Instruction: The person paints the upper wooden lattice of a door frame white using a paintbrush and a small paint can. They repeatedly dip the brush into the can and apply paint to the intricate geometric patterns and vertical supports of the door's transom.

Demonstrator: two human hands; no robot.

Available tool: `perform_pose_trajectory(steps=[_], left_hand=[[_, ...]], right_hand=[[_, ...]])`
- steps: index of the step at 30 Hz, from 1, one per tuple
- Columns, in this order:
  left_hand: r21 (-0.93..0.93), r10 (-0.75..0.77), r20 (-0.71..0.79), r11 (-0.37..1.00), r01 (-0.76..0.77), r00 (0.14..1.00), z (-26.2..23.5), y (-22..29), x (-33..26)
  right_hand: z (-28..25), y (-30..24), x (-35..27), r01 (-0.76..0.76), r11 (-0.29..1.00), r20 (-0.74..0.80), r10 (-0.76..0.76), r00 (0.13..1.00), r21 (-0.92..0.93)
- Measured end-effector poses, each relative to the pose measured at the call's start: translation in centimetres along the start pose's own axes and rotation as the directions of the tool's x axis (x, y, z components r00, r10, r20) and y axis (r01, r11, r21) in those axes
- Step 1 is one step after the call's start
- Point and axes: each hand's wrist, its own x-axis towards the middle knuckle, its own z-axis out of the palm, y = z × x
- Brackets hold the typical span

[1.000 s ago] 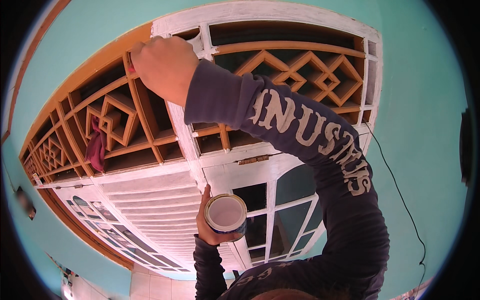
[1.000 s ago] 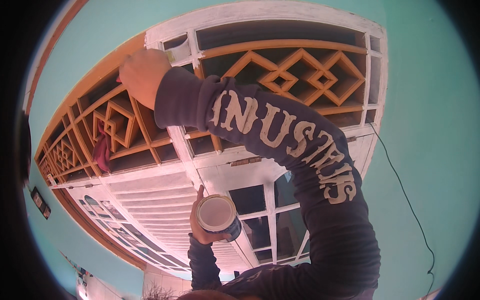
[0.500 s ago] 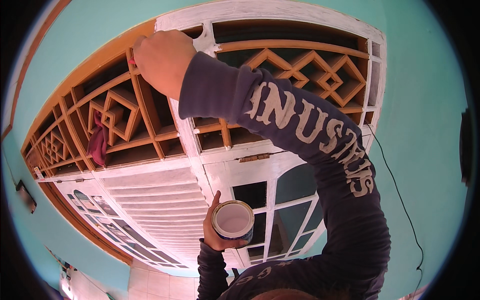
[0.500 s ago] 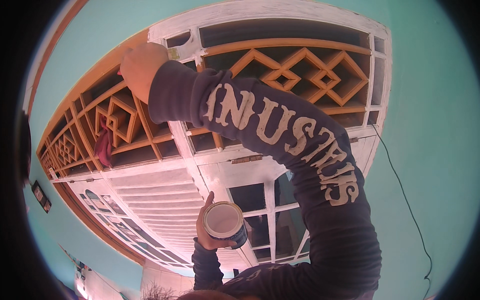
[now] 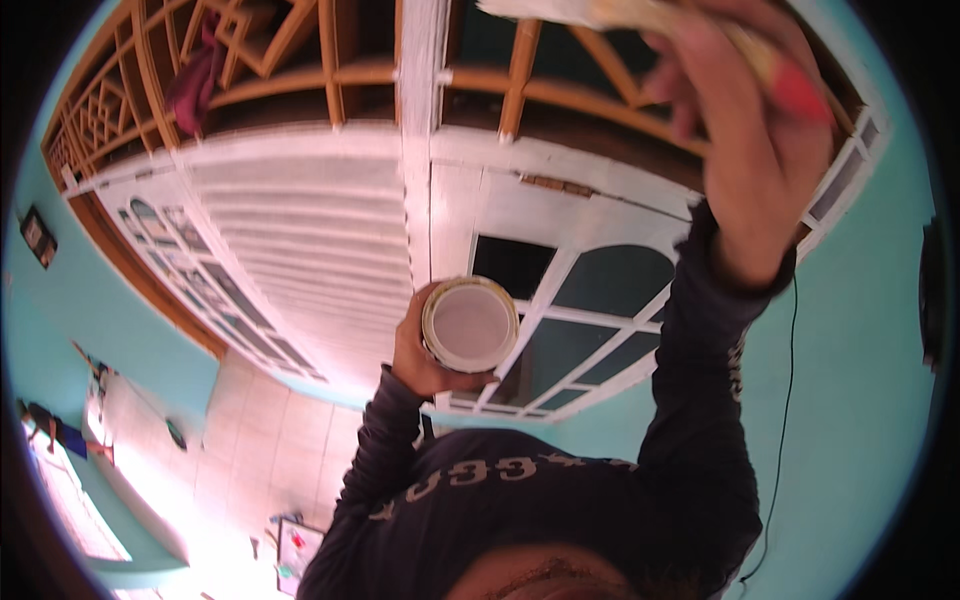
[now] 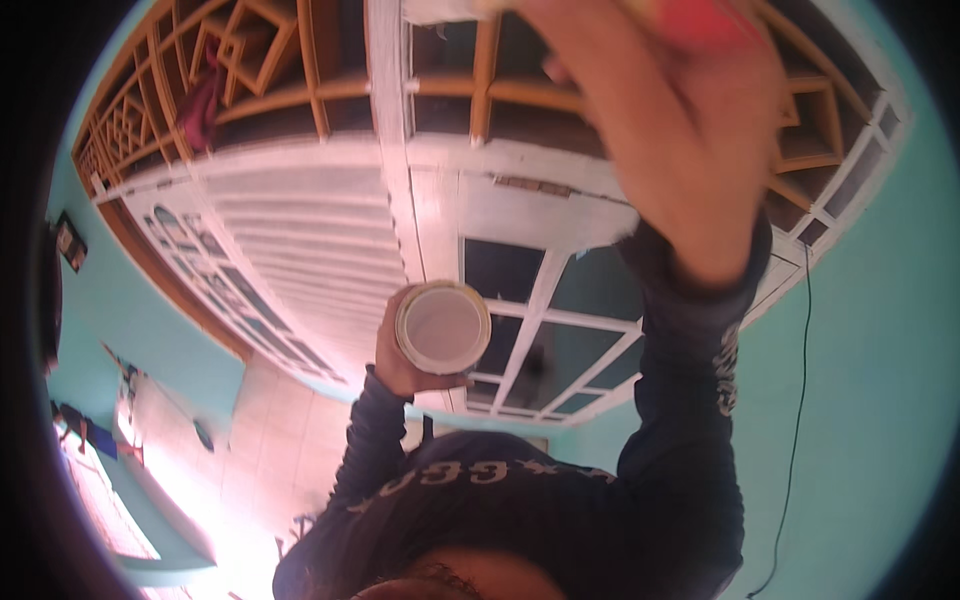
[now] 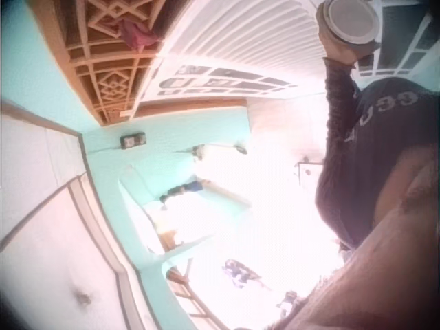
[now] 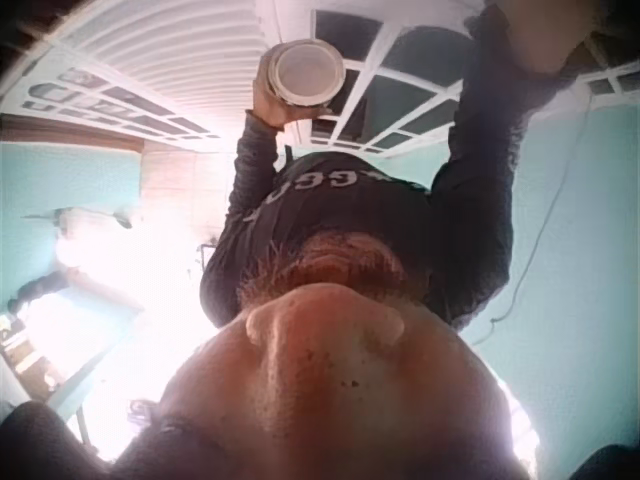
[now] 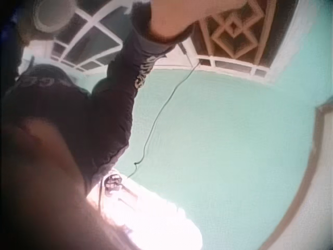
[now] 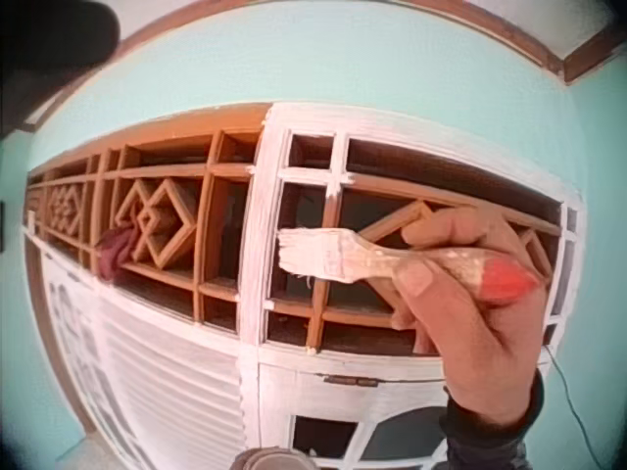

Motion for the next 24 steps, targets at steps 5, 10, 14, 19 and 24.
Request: perform_pose_trajectory(steps=[5, 10, 14, 19, 24], left_hand=[[0.116, -0.131, -0.055, 0.984, 0.137, 0.990, 0.6, 0.0, -3.4], [0.202, -0.328, -0.095, 0.918, 0.341, 0.940, 0.4, 0.3, -7.5], [0.245, -0.301, -0.026, 0.922, 0.298, 0.953, 1.1, -1.2, -7.5], [0.222, -0.194, 0.066, 0.959, 0.175, 0.979, 3.3, -1.9, -4.0], [0.259, -0.041, 0.130, 0.966, 0.006, 0.991, 5.9, -2.6, -1.4]], right_hand=[[-0.5, 0.0, -18.0, -0.561, 0.491, 0.186, 0.619, 0.763, 0.666], [-1.3, 1.6, -32.4, -0.726, 0.049, 0.509, 0.682, 0.526, 0.685], [-2.5, 0.7, -36.6, -0.708, -0.079, 0.529, 0.723, 0.444, 0.702], [-2.4, -0.7, -32.8, -0.704, 0.058, 0.386, 0.803, 0.454, 0.707], [-2.7, -1.2, -29.0, -0.738, 0.109, 0.418, 0.765, 0.490, 0.666]])
